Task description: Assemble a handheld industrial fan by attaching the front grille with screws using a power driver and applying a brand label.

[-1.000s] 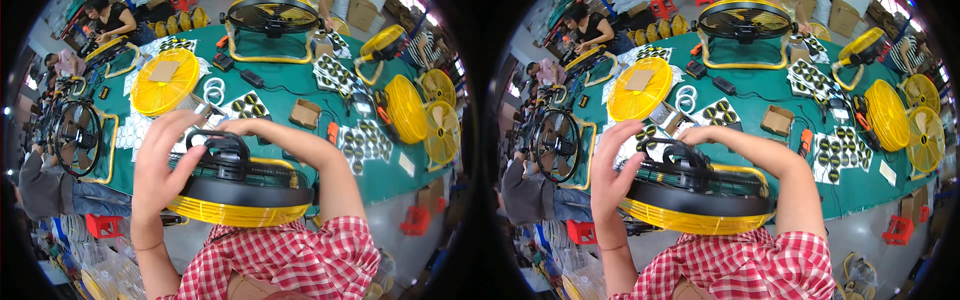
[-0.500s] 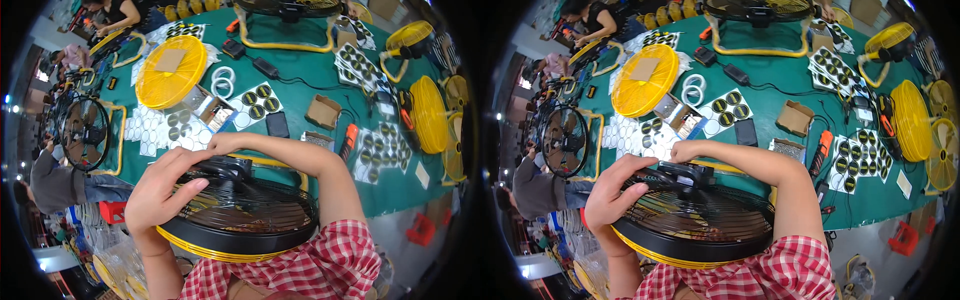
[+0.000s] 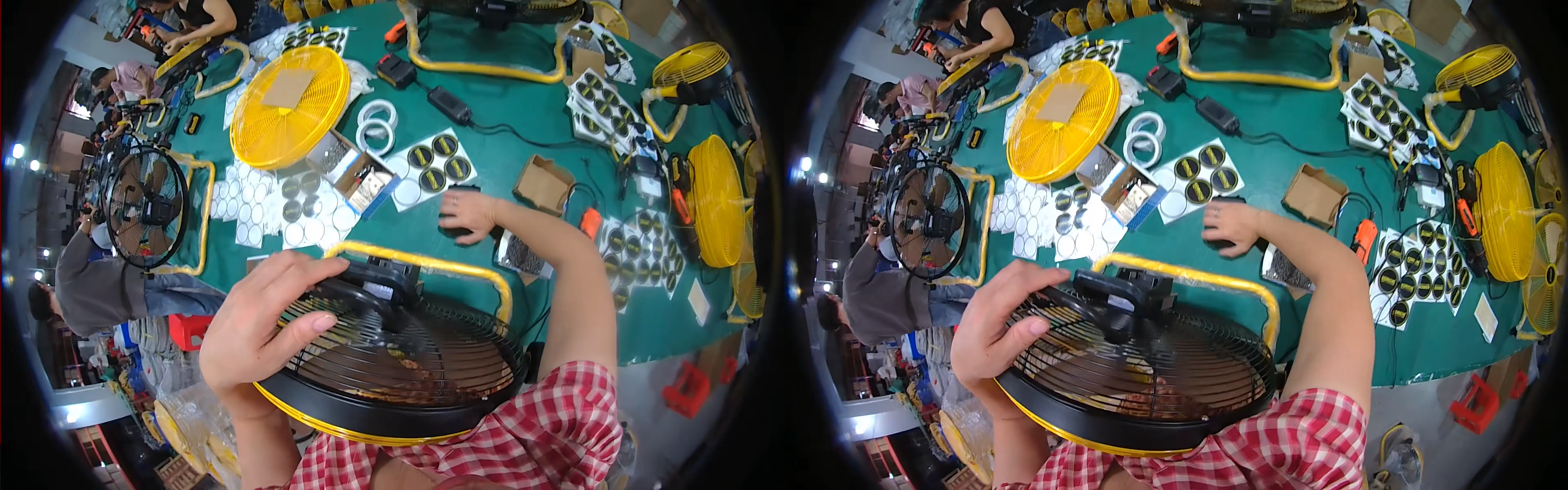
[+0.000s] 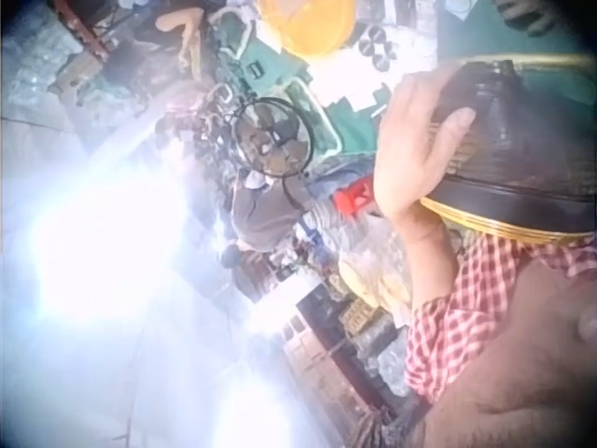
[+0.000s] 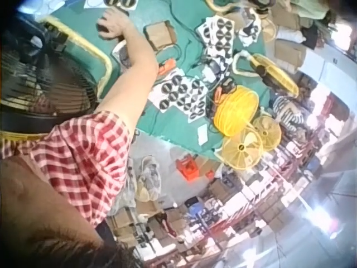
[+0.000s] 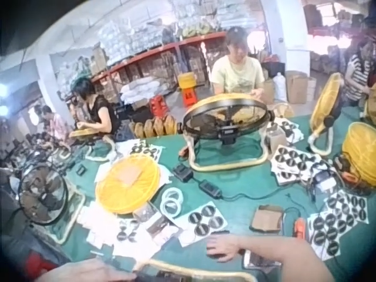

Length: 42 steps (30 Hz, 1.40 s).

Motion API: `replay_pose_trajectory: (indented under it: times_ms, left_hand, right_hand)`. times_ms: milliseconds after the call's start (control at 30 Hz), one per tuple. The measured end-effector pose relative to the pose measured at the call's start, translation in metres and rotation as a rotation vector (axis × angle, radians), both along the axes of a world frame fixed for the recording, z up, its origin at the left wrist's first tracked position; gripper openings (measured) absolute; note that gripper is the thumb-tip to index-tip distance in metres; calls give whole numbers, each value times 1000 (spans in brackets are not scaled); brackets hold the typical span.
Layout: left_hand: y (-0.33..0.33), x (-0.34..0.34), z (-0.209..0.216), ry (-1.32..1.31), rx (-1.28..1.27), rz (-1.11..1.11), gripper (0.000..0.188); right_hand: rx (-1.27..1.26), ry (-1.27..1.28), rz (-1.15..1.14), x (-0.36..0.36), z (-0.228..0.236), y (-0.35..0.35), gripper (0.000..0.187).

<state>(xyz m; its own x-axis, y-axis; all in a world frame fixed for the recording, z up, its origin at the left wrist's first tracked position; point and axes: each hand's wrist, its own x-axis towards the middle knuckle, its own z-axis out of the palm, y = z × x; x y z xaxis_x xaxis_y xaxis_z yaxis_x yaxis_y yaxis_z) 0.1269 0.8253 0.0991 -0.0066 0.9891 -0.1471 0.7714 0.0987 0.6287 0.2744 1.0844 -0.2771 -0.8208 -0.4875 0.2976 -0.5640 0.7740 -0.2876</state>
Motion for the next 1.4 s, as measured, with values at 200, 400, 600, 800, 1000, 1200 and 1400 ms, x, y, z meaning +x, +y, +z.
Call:
replay_pose_trajectory:
  times_ms: [200,400,600,800,1000,1200,1400]
  left_hand:
    - [4,0,-1,-13,-13,-10,44]
    - [-5,2,8,19,-1,14,45]
    - [1,5,1,21,-9,-8,45]
    - [1,3,-2,27,-38,5,47]
    - [0,5,2,87,-6,-2,44]
    - [-1,4,3,100,-5,10,40]
    - [0,1,0,84,-3,-29,39]
  right_hand:
    - [-1047,-103,-759,-35,27,-41,33]
    - [-1529,-266,-190,-71,135,-79,35]
    - [-1400,-248,-208,-63,147,-82,32]
    - [-1534,-212,-188,-62,156,-92,35]
    - [-1469,-265,-208,-52,137,-98,37]
    - [-1458,-245,-203,-53,139,-98,43]
    - [-1449,-209,-245,-53,133,-99,47]
